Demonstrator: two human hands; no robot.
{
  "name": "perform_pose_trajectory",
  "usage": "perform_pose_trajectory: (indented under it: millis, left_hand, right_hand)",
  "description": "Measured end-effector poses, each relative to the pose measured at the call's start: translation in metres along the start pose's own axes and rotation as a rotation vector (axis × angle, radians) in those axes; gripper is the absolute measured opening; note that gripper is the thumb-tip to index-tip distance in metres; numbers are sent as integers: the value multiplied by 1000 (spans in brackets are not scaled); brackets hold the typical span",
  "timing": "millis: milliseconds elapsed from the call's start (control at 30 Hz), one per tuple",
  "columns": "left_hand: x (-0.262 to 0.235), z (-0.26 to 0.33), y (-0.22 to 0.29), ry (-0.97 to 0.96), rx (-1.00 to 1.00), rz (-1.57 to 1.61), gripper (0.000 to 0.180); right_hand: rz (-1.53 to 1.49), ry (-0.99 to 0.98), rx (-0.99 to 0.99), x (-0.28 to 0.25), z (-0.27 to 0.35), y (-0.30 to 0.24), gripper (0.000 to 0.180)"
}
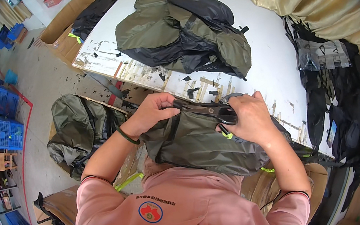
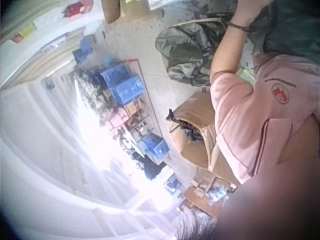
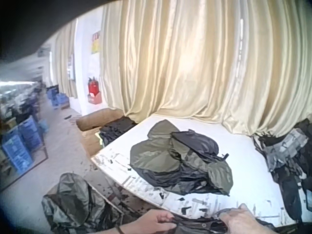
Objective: The person is using scissors to trim or cut fabric components of green outdoor bags at a workbench in a factory setting.
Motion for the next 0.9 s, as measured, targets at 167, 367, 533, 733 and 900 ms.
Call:
perform_pose_trajectory:
  millis: [167, 367, 533, 733, 900]
  left_hand:
    - [0, 0, -3, -14, -3, -16, 10]
    - [-1, 0, 1, 27, 26, -35, 10]
    - [-3, 3, 4, 15, 22, -47, 10]
    - [-4, 4, 5, 6, -14, -134, 9]
    - [1, 8, 20, 11, 19, -60, 10]
  right_hand:
    - [-15, -14, -12, 3, -9, -8, 52]
    - [10, -28, -39, 3, -15, -15, 50]
    - [8, -57, -39, 4, -17, -17, 49]
    - [4, -115, -12, 8, -16, -12, 47]
    - [-21, -129, 31, 10, -14, -5, 44]
Point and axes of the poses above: each hand's wrist, its own z-axis away from the middle knuckle, its own x-axis out of the palm, y = z × x, the point moved 9 cm from there along -z, towards the middle knuckle, and after that the axes turned 14 degrees about -z, right-handed, at the moved point
